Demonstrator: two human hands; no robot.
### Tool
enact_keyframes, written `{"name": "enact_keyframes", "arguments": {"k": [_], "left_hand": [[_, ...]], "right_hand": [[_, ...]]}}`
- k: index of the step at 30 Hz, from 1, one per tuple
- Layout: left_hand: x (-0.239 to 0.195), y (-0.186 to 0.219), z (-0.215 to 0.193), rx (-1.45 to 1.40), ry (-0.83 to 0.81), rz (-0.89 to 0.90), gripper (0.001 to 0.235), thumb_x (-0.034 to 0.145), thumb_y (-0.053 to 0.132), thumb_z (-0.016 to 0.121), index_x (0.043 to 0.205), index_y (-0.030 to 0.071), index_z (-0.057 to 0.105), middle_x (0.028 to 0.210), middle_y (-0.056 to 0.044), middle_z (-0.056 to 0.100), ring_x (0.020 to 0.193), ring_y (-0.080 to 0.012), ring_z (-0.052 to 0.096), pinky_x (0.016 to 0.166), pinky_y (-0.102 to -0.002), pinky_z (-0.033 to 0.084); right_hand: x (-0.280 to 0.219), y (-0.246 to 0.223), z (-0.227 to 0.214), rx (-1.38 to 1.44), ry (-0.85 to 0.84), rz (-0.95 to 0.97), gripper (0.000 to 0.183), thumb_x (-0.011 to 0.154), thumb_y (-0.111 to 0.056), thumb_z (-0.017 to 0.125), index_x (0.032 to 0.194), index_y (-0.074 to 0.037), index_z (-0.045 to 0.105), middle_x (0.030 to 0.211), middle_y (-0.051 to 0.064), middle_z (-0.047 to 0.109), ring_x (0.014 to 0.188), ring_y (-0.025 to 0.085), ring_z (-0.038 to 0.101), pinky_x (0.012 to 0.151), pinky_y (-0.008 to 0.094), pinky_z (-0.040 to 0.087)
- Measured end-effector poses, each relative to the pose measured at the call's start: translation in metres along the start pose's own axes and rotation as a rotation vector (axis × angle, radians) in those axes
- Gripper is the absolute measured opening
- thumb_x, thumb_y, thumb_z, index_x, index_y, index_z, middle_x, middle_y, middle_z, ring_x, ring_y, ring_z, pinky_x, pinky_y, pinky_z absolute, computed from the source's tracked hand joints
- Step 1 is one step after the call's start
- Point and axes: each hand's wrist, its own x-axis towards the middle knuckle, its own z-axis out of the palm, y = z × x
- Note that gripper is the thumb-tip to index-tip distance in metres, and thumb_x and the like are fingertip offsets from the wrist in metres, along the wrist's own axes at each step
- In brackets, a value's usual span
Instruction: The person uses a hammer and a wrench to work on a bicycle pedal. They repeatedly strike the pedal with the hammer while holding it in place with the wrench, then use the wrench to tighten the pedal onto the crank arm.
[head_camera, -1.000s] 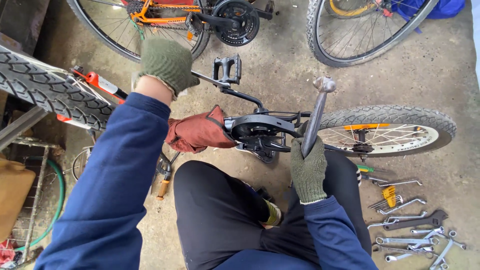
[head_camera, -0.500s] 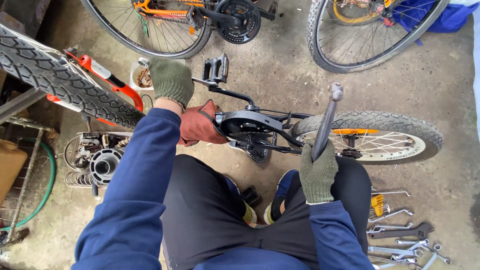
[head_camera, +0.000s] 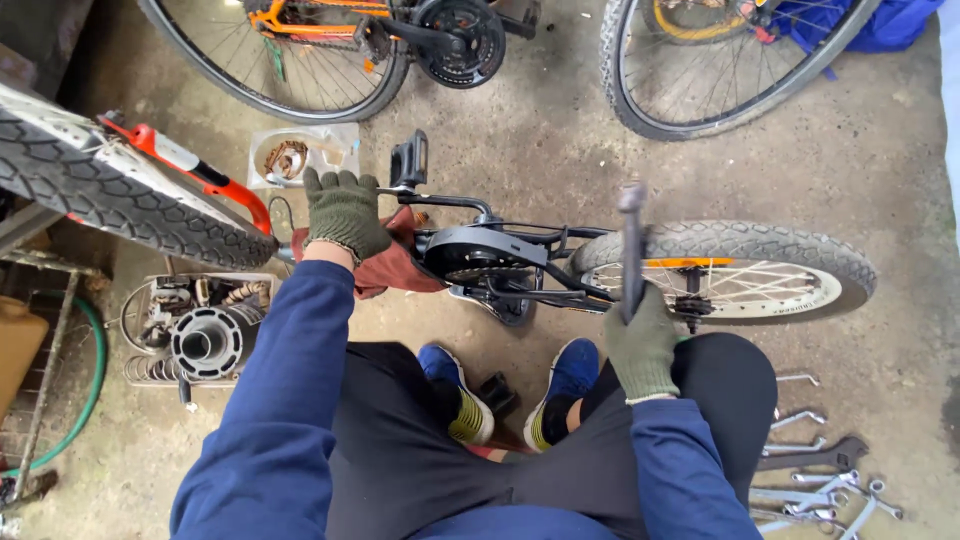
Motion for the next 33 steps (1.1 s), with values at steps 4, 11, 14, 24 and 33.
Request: {"name": "enact_keyframes", "arguments": {"k": [4, 11, 14, 24, 33], "left_hand": [[-0.014, 0.012, -0.017, -0.075, -0.121, -0.008, 0.08, 0.067, 0.054, 0.074, 0.134, 0.013, 0.058, 0.133, -0.022, 0.062, 0.131, -0.0452, 0.054, 0.117, -0.065, 0.02], [-0.022, 0.019, -0.01, -0.058, -0.197, 0.047, 0.092, 0.064, 0.054, 0.077, 0.144, 0.018, 0.05, 0.131, -0.02, 0.063, 0.13, -0.0435, 0.055, 0.117, -0.064, 0.022], [-0.025, 0.021, 0.013, -0.08, -0.17, 0.05, 0.086, 0.066, 0.054, 0.076, 0.14, 0.018, 0.051, 0.128, -0.019, 0.064, 0.127, -0.0428, 0.057, 0.115, -0.063, 0.026], [-0.022, 0.022, 0.029, -0.152, -0.134, 0.011, 0.087, 0.059, 0.059, 0.08, 0.131, 0.019, 0.053, 0.122, -0.016, 0.066, 0.122, -0.0402, 0.059, 0.11, -0.061, 0.033], [-0.047, 0.045, 0.035, -0.218, -0.109, -0.027, 0.072, 0.064, 0.055, 0.075, 0.12, 0.014, 0.055, 0.114, -0.017, 0.067, 0.115, -0.0422, 0.063, 0.106, -0.061, 0.039]], "right_hand": [[-0.005, -0.043, -0.016, 0.25, -0.067, 0.054, 0.041, 0.086, -0.029, 0.065, 0.127, -0.022, 0.064, 0.116, 0.008, 0.072, 0.115, 0.031, 0.068, 0.098, 0.047, 0.056], [0.008, -0.008, 0.024, -0.118, 0.092, -0.425, 0.037, 0.086, -0.017, 0.07, 0.121, -0.009, 0.065, 0.097, 0.019, 0.071, 0.099, 0.043, 0.072, 0.072, 0.053, 0.064], [-0.001, -0.015, 0.018, -0.173, 0.115, -0.589, 0.036, 0.087, -0.014, 0.07, 0.12, -0.003, 0.064, 0.097, 0.025, 0.07, 0.098, 0.047, 0.071, 0.069, 0.058, 0.063], [0.047, 0.011, 0.025, -0.266, -0.052, -0.576, 0.05, 0.085, -0.028, 0.069, 0.132, -0.019, 0.056, 0.096, 0.019, 0.074, 0.094, 0.045, 0.074, 0.078, 0.057, 0.062], [0.096, 0.009, 0.007, -0.386, -0.047, -0.598, 0.048, 0.087, -0.026, 0.069, 0.132, -0.02, 0.056, 0.094, 0.019, 0.074, 0.093, 0.04, 0.076, 0.074, 0.054, 0.063]]}}
